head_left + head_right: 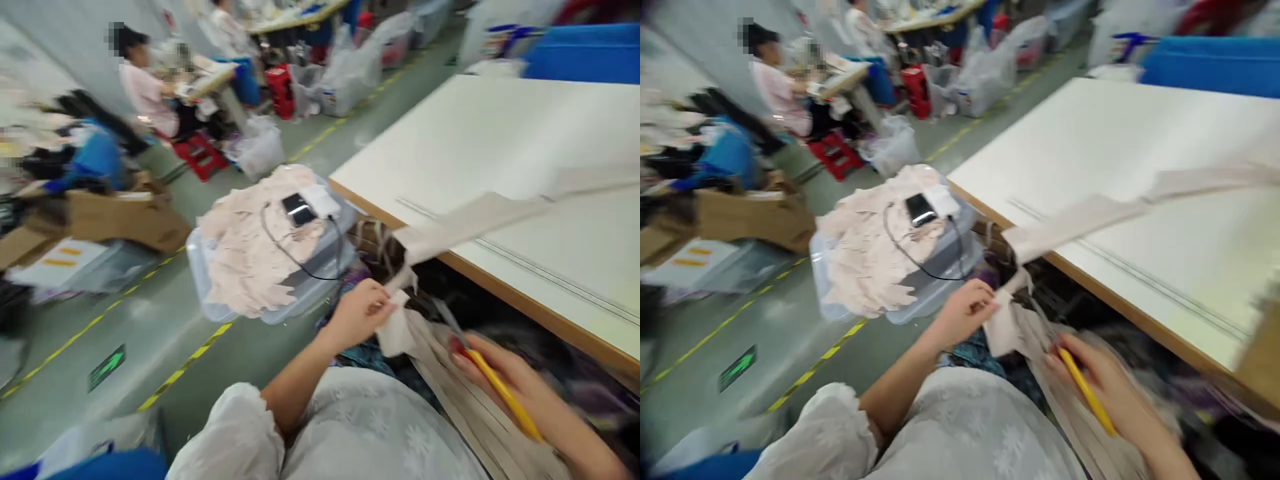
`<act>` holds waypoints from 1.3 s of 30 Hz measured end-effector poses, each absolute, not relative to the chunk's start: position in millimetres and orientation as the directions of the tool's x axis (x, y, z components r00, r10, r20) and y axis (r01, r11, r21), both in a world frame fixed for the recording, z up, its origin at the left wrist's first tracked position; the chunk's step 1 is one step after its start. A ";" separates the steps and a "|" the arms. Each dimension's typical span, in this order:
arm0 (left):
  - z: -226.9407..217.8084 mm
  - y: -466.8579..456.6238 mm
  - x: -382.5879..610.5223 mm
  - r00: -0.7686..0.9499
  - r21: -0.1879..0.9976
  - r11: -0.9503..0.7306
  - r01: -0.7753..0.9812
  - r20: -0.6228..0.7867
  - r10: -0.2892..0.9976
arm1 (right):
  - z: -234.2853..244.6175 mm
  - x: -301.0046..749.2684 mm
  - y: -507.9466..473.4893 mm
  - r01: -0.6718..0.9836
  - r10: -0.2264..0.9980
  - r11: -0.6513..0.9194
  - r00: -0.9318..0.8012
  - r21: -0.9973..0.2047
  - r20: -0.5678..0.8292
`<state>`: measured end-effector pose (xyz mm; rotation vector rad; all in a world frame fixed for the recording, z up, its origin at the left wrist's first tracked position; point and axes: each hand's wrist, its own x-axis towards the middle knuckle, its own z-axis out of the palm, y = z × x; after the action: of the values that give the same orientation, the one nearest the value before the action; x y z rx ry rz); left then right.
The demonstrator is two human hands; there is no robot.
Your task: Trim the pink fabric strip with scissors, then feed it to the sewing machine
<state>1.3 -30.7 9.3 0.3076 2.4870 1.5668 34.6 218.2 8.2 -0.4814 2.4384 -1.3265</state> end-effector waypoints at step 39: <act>-7.0 -20.5 -17.1 -0.734 0.831 0.030 -0.556 -0.508 0.451 | -13.1 8.5 222.4 -0.217 -0.515 0.717 -0.805 -0.662 -0.294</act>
<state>-17.1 -20.5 -7.0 -0.1087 1.5953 1.7897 8.5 222.4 -13.1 -0.5605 2.4573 -0.8658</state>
